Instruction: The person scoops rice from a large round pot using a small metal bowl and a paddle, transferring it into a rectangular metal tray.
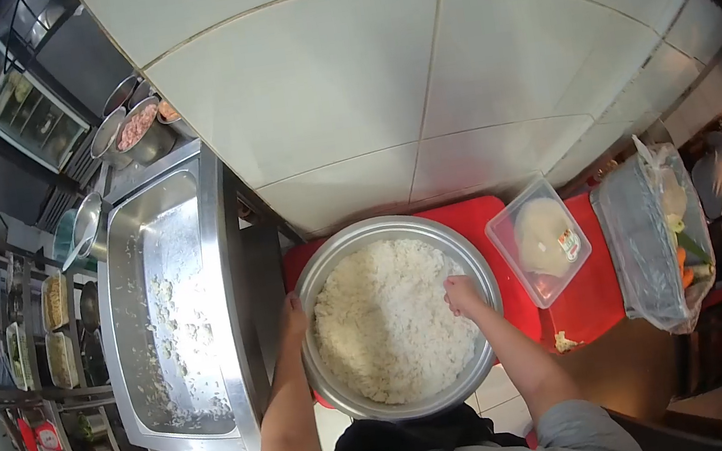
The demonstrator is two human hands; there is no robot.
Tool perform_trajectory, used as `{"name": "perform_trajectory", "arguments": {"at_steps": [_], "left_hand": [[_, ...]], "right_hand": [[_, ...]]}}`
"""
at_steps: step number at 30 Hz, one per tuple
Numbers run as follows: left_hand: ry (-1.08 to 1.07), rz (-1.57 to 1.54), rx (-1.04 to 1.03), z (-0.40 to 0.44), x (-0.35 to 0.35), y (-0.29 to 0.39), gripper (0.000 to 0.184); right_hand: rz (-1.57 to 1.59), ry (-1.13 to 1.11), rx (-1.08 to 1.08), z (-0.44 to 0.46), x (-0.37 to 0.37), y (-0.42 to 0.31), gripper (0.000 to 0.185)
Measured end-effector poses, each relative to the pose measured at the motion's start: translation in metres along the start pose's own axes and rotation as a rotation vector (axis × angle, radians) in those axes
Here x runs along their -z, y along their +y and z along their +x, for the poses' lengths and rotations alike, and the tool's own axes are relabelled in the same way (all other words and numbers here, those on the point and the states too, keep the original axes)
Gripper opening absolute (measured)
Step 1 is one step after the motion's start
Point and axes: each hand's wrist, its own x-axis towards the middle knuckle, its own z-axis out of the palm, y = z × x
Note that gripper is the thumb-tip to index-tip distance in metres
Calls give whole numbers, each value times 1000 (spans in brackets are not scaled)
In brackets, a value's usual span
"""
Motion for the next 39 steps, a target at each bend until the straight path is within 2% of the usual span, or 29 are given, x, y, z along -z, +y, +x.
{"name": "perform_trajectory", "arguments": {"at_steps": [5, 11, 14, 17, 23, 28, 31, 35, 38, 39], "left_hand": [[42, -151, 92, -17, -1, 17, 41], [33, -297, 134, -41, -19, 41, 44], [28, -425, 93, -51, -32, 39, 46], [13, -537, 136, -51, -53, 22, 47], [-23, -719, 246, -81, -44, 38, 52], [-7, -747, 278, -98, -56, 16, 55], [32, -573, 248, -101, -71, -13, 56], [99, -173, 158, -87, -101, -88, 59], [177, -104, 178, -90, -40, 25, 62], [174, -45, 155, -80, -35, 37, 61]], "right_hand": [[-241, -44, 72, 36, -15, -34, 23], [-808, 31, 684, 80, -22, -64, 21], [-920, -59, 561, 68, -28, -96, 20], [-1065, -149, 635, 56, -35, -105, 19], [-1364, -291, 692, 21, -64, -113, 21], [-1355, -352, 697, -14, -71, -95, 21], [-1301, -385, 680, -34, -69, -70, 21], [-1354, -388, 625, -57, -55, -51, 19], [-1186, -370, 671, -39, -18, -50, 16], [-973, -309, 756, -31, -1, -39, 15]]}}
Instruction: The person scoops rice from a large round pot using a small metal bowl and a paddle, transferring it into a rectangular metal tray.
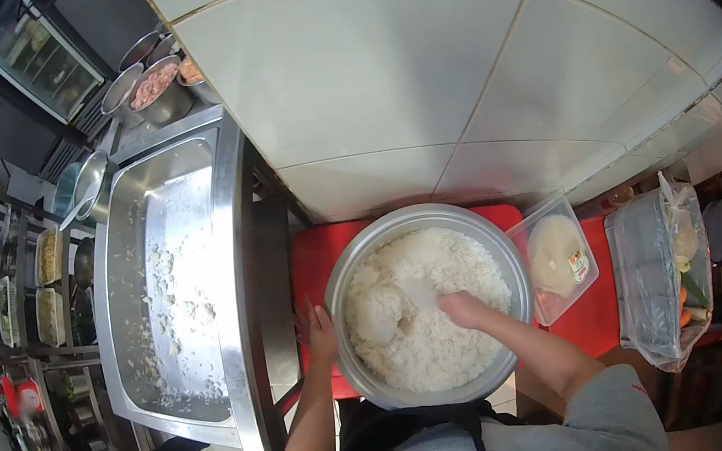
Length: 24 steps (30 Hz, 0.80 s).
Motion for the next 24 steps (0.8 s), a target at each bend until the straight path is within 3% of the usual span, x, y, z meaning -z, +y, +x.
{"name": "perform_trajectory", "arguments": {"at_steps": [1, 3, 6, 9, 12, 18, 20, 24], "left_hand": [[2, 55, -28, 10, 3, 10, 60], [-8, 102, -84, 21, 1, 14, 59], [-20, 78, -122, 29, -2, 23, 58], [10, 68, -65, 27, -2, 31, 58], [21, 80, -41, 35, -7, 27, 58], [-17, 45, -32, 46, -11, 21, 58], [-36, -13, -17, 55, -13, 0, 58], [102, 337, -25, 44, -4, 12, 58]], "right_hand": [[152, 160, 46, -12, 1, 23, 14], [563, 128, -553, -36, 20, 53, 15], [878, 184, -866, -45, 51, 64, 18], [984, 158, -709, -5, 37, 75, 20], [853, 36, -612, 20, 50, 84, 25], [341, -162, -450, 78, 70, 79, 25], [93, -90, -220, 91, 61, 84, 26], [-121, -147, -94, 109, 53, 68, 26]]}}
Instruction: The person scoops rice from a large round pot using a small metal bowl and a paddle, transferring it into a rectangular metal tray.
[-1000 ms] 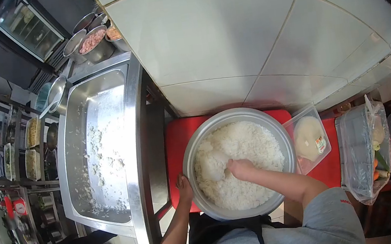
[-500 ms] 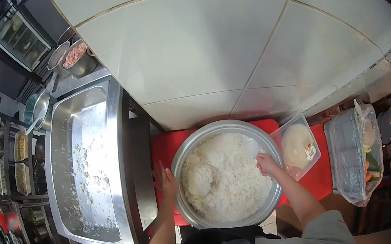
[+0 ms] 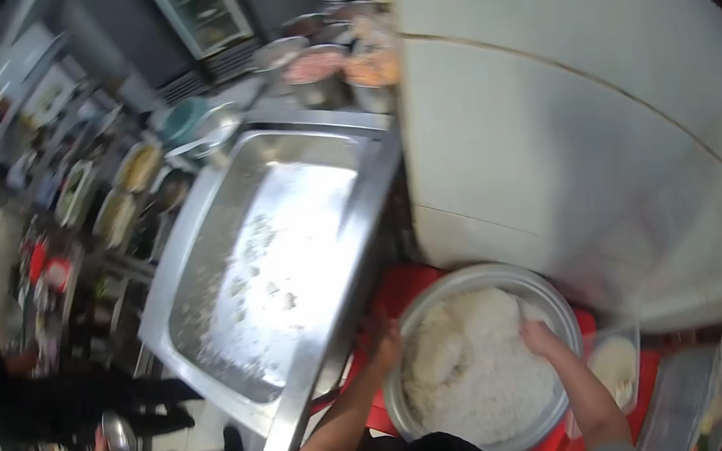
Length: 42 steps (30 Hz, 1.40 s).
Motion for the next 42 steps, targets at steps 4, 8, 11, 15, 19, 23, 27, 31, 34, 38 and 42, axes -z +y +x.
{"name": "perform_trajectory", "arguments": {"at_steps": [4, 8, 11, 15, 19, 23, 27, 31, 34, 38, 42], "left_hand": [[-87, -126, 159, -10, 11, 3, 63], [-215, -223, 239, -37, 56, 45, 64], [-246, -611, -300, -96, 102, 66, 59], [-1104, -1118, -546, -127, 289, 81, 56], [-487, -864, -504, -57, 397, 34, 45], [263, -333, -333, 105, 422, -56, 31], [591, 133, -134, 210, 441, -126, 32], [698, 409, -30, 266, 464, -150, 37], [687, 582, 28, 299, 473, -164, 42], [669, 601, 9, 328, 461, -185, 57], [749, 617, -72, 338, 447, -201, 43]], "right_hand": [[-220, -82, 107, -15, 11, -49, 23], [-407, -99, 157, -27, -26, -86, 24], [-370, -129, 78, -50, -35, -115, 25], [-302, -114, -4, -85, -58, -117, 23], [-225, -66, -53, -119, -36, -137, 19], [-197, -32, -134, -124, -41, -176, 20], [-336, -241, -171, -87, -112, -163, 25], [-475, -320, -61, -69, -107, -139, 22], [-376, -286, -87, -83, -46, -176, 20], [-131, -70, -331, -105, -6, -233, 26], [-172, -90, -190, -111, -30, -216, 29]]}}
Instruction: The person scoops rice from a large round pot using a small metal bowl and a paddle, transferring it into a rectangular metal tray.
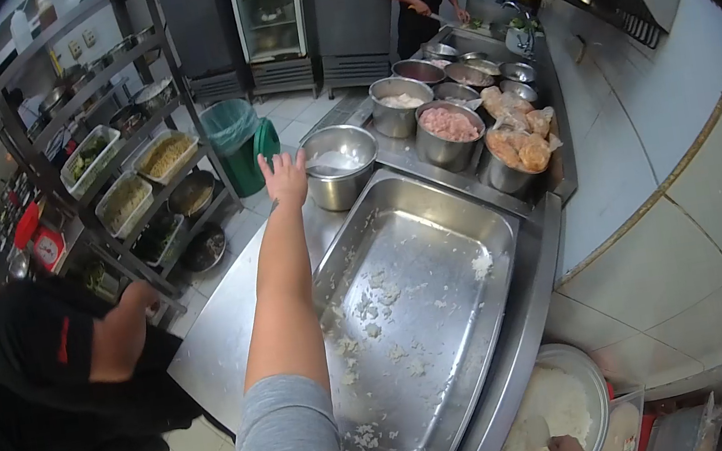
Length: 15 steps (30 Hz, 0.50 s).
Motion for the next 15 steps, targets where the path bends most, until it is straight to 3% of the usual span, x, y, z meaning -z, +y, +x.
{"name": "perform_trajectory", "arguments": {"at_steps": [1, 3, 4, 8, 11, 15], "left_hand": [[-41, -53, 21, -3, 0, -2, 38], [-123, -154, 61, -7, 4, -7, 31], [57, -179, 35, -18, 9, -14, 25], [226, -449, -84, -94, 58, -58, 31], [127, -420, 3, -183, 60, -105, 36], [-237, -384, 161, -294, 50, -132, 40]], "right_hand": [[79, -81, -50, -6, 3, -17, 29], [134, -17, -49, -8, -14, -13, 34], [145, -26, -74, -9, -16, -13, 34], [242, 2, -134, -14, -26, 2, 34], [274, -94, -286, -13, -24, 3, 33], [162, -64, -92, -3, -40, 17, 34]]}}
